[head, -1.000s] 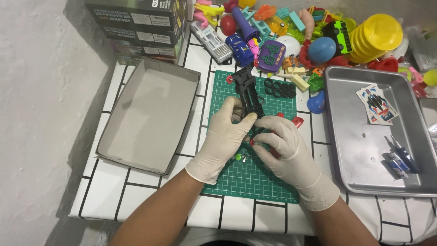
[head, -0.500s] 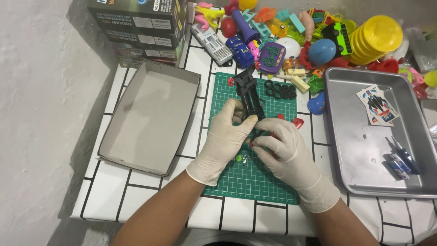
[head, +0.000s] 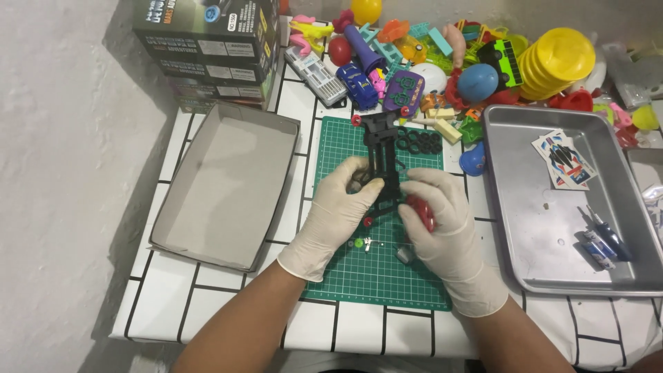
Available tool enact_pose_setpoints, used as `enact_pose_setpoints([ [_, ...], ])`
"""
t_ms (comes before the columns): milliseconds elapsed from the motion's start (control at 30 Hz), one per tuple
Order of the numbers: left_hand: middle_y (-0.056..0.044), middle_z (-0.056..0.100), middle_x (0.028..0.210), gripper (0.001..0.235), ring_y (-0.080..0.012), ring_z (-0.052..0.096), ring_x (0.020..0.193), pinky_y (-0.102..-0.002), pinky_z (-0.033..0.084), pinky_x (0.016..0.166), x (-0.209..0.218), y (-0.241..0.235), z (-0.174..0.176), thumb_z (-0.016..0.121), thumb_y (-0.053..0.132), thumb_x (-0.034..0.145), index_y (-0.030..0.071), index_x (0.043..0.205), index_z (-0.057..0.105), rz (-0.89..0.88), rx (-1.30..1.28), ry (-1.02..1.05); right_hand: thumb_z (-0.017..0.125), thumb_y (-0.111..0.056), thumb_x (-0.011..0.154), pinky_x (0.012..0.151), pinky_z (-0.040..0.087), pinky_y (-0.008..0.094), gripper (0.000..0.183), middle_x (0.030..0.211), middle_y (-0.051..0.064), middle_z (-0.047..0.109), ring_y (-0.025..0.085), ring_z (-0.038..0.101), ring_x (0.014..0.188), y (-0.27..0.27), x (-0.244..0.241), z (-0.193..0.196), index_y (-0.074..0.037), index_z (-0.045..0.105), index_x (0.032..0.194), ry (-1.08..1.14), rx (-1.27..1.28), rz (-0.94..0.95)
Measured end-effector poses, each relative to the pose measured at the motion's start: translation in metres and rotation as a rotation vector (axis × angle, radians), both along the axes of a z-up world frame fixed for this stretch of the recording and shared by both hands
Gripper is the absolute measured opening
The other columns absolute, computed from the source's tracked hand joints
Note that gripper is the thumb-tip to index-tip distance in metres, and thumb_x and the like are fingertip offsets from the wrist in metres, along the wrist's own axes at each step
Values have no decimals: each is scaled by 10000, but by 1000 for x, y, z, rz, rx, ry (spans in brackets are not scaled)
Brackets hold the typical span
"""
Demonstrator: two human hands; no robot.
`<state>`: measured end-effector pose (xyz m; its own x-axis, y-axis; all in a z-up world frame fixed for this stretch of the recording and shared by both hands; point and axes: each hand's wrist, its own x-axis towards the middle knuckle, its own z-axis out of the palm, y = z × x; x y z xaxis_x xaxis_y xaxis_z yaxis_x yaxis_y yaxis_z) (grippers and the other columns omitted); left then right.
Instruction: The person assembles a toy car chassis on a green cutting mat. They attach red wheels to the black frame, then fit the red body shell onto the chassis.
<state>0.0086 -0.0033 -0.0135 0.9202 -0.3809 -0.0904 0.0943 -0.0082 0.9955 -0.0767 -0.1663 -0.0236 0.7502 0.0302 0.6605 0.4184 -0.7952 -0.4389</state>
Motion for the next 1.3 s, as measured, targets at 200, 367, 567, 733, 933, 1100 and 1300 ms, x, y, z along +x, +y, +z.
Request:
enact_pose_setpoints([
  [200, -110, 733, 965, 301, -159, 670, 891, -294, 608, 724, -6, 2, 11, 769, 194, 878, 84, 1152, 713, -48, -34, 32, 742, -76, 897, 1012, 463, 453, 488, 1190, 138, 635, 326, 600, 1174, -10, 3, -9, -76, 625, 1370, 165, 272, -102],
  [367, -123, 716, 969, 453, -144, 630, 886, -272, 582, 749, -2, 7, 8, 772, 192, 867, 39, 1273, 640, -38, -4, 2, 831, -180, 832, 1017, 456, 431, 588, 1146, 109, 647, 296, 582, 1167, -16, 5, -16, -104, 642, 1384, 274, 277, -117],
  [567, -65, 744, 908, 321, -148, 672, 839, -266, 557, 712, -1, 12, 15, 756, 223, 871, 66, 1141, 680, -4, 244, -17, 935, -326, 696, 1161, 288, 510, 759, 1134, 112, 653, 327, 519, 1220, -21, 11, -29, -104, 652, 1364, 293, 49, -86],
  [733, -102, 757, 922, 290, -221, 732, 880, -325, 587, 723, 0, 10, 13, 738, 240, 899, 62, 1125, 695, -18, 460, -111, 896, -336, 759, 1232, 85, 578, 683, 1148, 59, 687, 284, 494, 1294, -12, 9, -22, -148, 643, 1365, 394, -72, -184],
  [933, -101, 717, 1008, 294, -252, 683, 1014, -323, 564, 841, 6, 8, -5, 695, 281, 927, 83, 1145, 699, -33, 627, -402, 813, -414, 824, 1244, 120, 568, 611, 1144, 25, 670, 245, 487, 1320, -6, 8, -28, -196, 611, 1358, 414, -273, -267],
  [1100, -104, 677, 981, 275, -257, 655, 1009, -336, 542, 851, 9, 8, -13, 706, 265, 915, 68, 1106, 723, -35, 686, -510, 789, -423, 836, 1226, 141, 585, 599, 1134, 14, 660, 241, 486, 1314, -5, 6, -34, -214, 588, 1359, 417, -344, -290],
  [1300, -91, 663, 917, 283, -268, 654, 947, -348, 536, 803, 14, 7, -22, 722, 292, 879, 83, 1069, 738, -59, 730, -609, 785, -418, 836, 1218, 143, 612, 579, 1144, 22, 663, 250, 487, 1313, -6, 5, -32, -208, 598, 1343, 470, -353, -268],
])
